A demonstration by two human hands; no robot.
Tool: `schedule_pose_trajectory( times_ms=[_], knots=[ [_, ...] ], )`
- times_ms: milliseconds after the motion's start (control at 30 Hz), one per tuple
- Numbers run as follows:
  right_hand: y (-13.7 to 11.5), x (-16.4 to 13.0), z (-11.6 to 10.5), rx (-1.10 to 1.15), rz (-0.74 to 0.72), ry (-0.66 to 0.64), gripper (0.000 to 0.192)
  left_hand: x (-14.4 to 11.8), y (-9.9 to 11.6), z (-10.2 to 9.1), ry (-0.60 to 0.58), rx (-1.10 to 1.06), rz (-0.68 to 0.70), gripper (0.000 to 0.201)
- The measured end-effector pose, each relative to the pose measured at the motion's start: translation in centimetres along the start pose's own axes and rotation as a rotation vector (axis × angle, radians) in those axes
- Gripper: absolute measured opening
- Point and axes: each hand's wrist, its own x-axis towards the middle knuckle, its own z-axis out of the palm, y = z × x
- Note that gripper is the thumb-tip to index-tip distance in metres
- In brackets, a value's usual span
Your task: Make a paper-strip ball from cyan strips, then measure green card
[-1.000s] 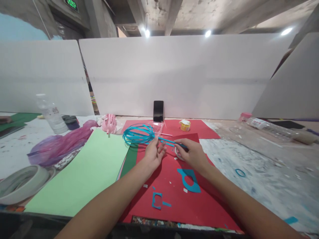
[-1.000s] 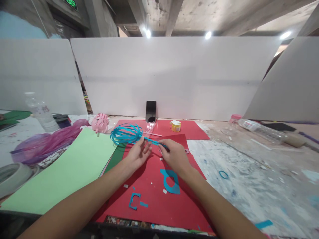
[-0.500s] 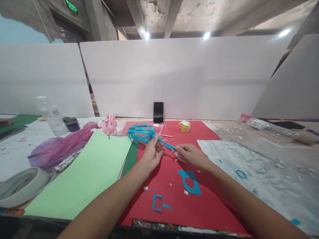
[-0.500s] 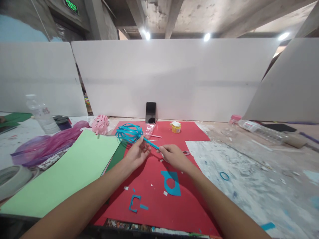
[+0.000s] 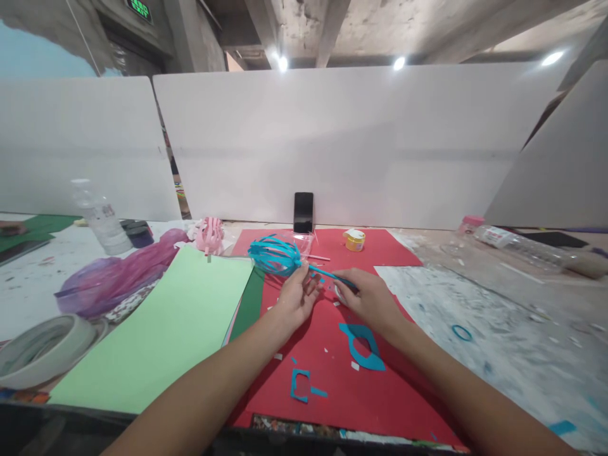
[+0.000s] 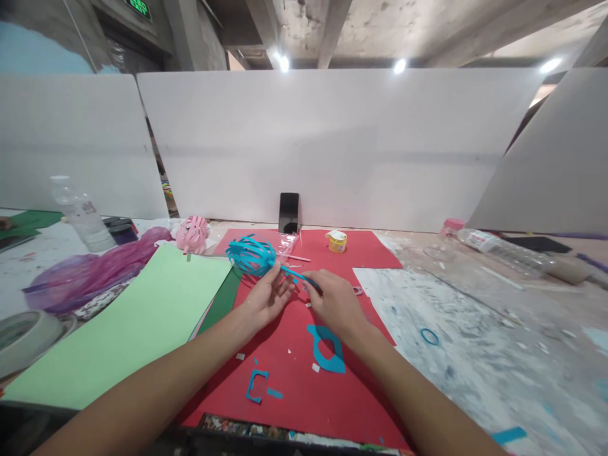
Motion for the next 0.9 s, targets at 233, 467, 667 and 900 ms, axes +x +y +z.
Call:
schedule_pose_trajectory(
  times_ms=[233,467,667,900],
  knots=[
    [-0.2,0.0,0.1,-0.004,0.029,0.005,0.022,-0.7,-0.9,0.1,-0.017,-0.01,-0.021,0.01],
    [-0.9,0.4,-0.7,0.034,0.17,-0.01,0.026,-0.7,-1.4,-0.1,-0.062,-0.02,-0.05,0.009],
    [-0.9,0.5,-1.0,0.086,0.106,-0.055,0.019,-0.6,-1.1,0.0,-0.065,-0.045,-0.043,0.01],
    [-0.7,0.3,-0.2,0.14,0.111,0.007,0.016,-0.9,-1.8,0.0,-0.056,-0.048,-0.085,0.008]
  ],
)
